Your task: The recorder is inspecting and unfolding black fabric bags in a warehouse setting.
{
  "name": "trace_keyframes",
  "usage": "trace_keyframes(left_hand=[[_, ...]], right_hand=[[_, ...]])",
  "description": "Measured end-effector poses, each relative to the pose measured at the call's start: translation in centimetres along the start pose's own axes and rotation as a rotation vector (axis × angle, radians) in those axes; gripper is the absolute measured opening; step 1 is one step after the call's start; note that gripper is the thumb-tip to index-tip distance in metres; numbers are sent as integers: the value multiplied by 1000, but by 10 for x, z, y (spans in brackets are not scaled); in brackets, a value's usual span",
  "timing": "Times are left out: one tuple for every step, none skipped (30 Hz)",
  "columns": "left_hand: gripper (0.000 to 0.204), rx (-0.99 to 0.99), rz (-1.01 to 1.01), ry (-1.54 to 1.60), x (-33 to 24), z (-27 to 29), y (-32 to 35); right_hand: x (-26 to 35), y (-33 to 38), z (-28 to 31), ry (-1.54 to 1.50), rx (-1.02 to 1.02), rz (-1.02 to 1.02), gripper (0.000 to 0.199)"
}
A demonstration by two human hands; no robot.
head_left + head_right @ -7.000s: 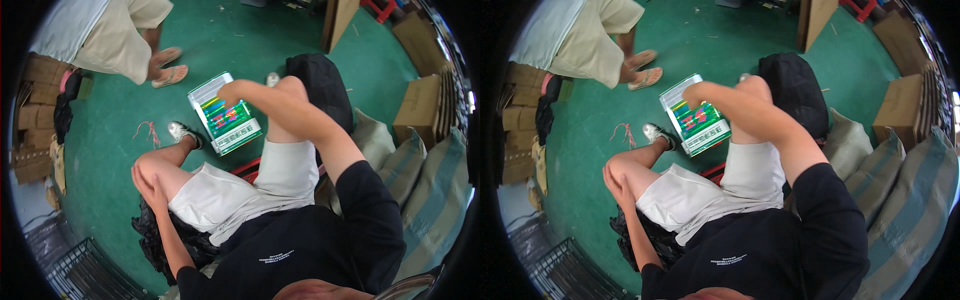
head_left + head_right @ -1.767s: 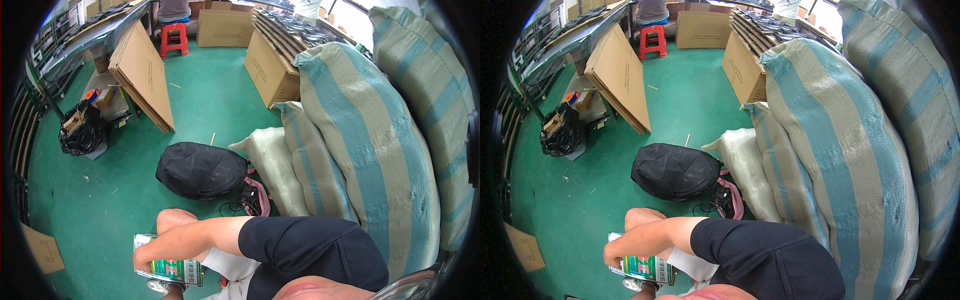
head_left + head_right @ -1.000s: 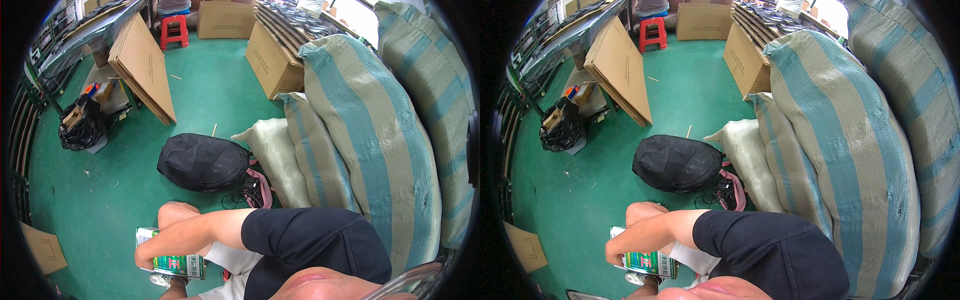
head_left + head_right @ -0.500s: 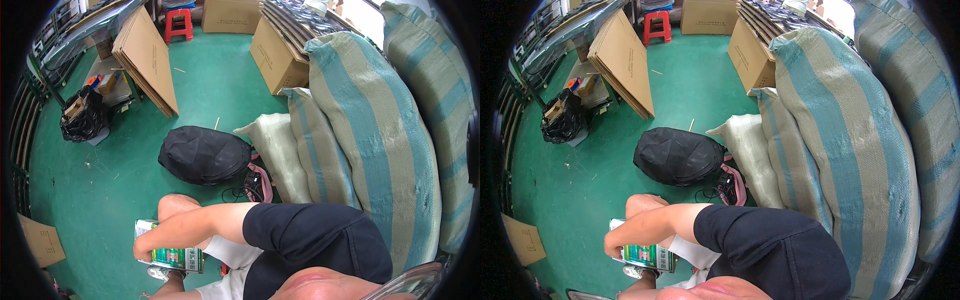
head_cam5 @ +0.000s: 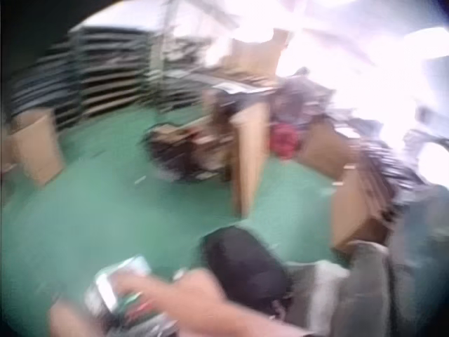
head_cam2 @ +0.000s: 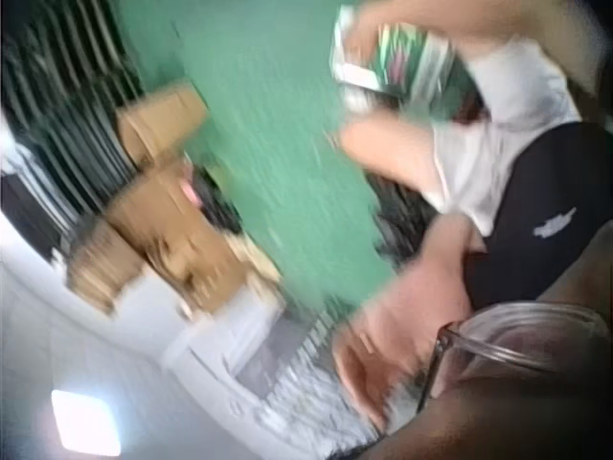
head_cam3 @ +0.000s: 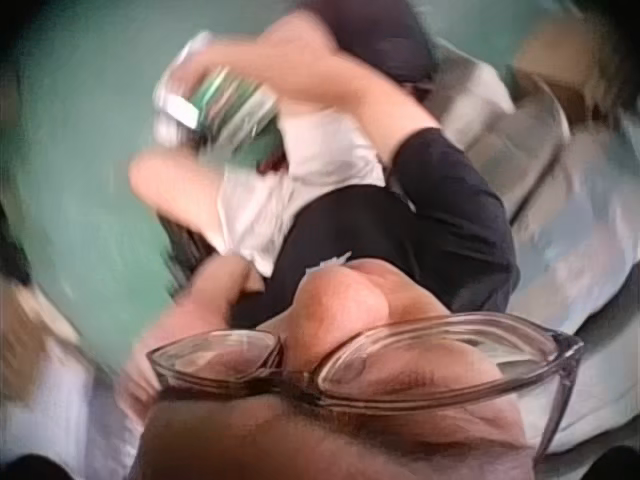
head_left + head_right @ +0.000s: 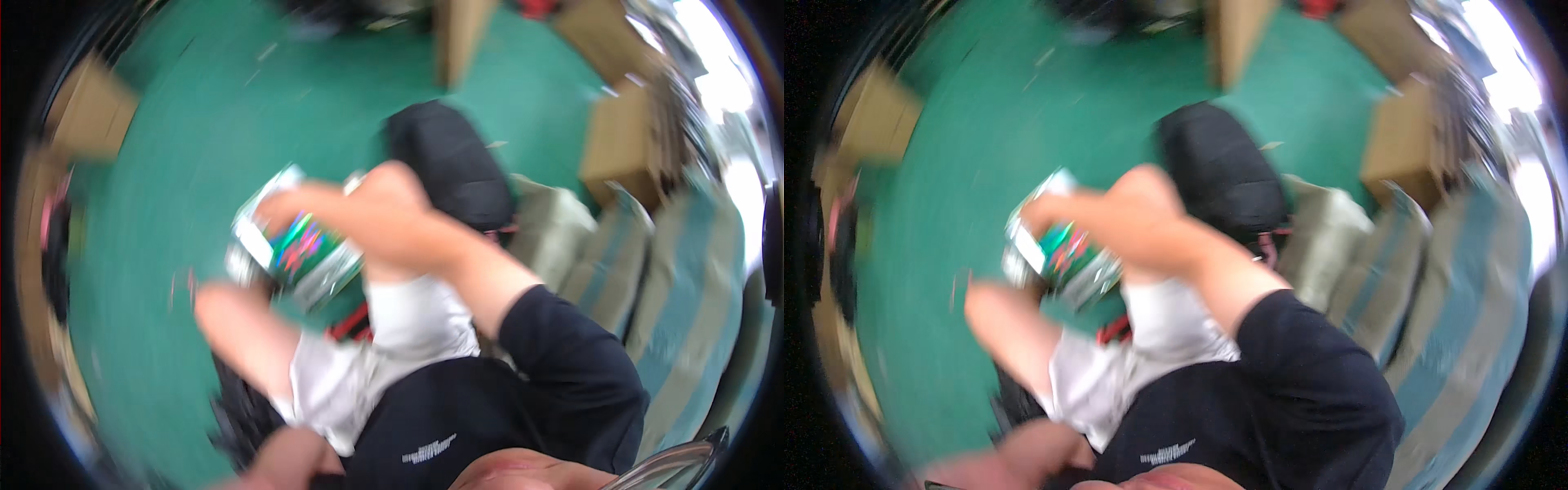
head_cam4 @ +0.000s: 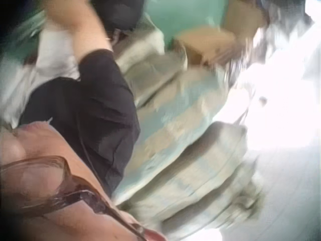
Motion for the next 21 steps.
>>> trace_keyframes(left_hand=[[34, -7, 125, -20, 24, 2, 7], [31, -26, 253, 24, 57, 6, 23], [31, -61, 382, 59, 94, 19, 38], [33, -144, 516, 200, 139, 20, 59], [19, -82, 718, 53, 200, 15, 113], [16, 90, 735, -206, 223, 45, 146], [19, 109, 956, -48, 262, 60, 198], [19, 144, 1078, -26, 296, 91, 253], [21, 64, 1161, -121, 318, 138, 306], [25, 65, 1278, -317, 335, 201, 360], [28, 76, 1414, -511, 326, 279, 422], [32, 136, 1531, -698, 319, 338, 466], [36, 215, 1648, -850, 317, 371, 498], [46, 296, 1740, -942, 308, 383, 531], [57, 388, 1833, -1028, 296, 391, 561], [57, 374, 1848, -1024, 290, 411, 579], [57, 428, 1952, -1054, 285, 442, 597], [58, 493, 2069, -1057, 278, 453, 620], [58, 499, 2097, -1020, 275, 437, 634], [59, 589, 2172, -947, 272, 408, 651], [59, 679, 2230, -884, 270, 388, 662]], right_hand=[[56, 20, 1, -230, 183, -173, 41], [57, 24, 7, -334, 206, -244, 45], [57, 36, 4, -486, 207, -215, 45], [4, 40, 23, -506, 270, -157, 45], [-41, 47, 82, 370, -93, 126, 47], [0, 43, 63, 228, 153, -216, 48], [-2, 50, 67, 177, 239, -348, 45], [-3, 46, 69, 208, 179, -246, 42], [5, 41, 58, 165, 249, -280, 40], [18, 34, 44, 122, 325, -311, 38], [20, 42, 11, 122, 379, -285, 38], [16, 38, -8, 121, 402, -266, 37], [15, 38, -10, 130, 398, -266, 36], [11, 43, -6, 159, 408, -280, 36], [8, 51, 0, 181, 416, -332, 37], [9, 55, 2, 185, 427, -365, 37], [15, 51, -2, 185, 442, -344, 37], [13, 50, 1, 163, 436, -363, 38], [6, 58, 10, 156, 421, -410, 39], [4, 67, 24, 166, 387, -456, 37], [-4, 72, 34, 191, 386, -483, 37]])
Point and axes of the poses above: each hand's wrist, its own y-axis away from the middle knuckle, its own z-axis out of the back of the hand, x = y × z, the point moved 9 cm from there along -y, towards the middle knuckle, and after that the axes turned 7 degrees about -y, right-handed, at the moved point
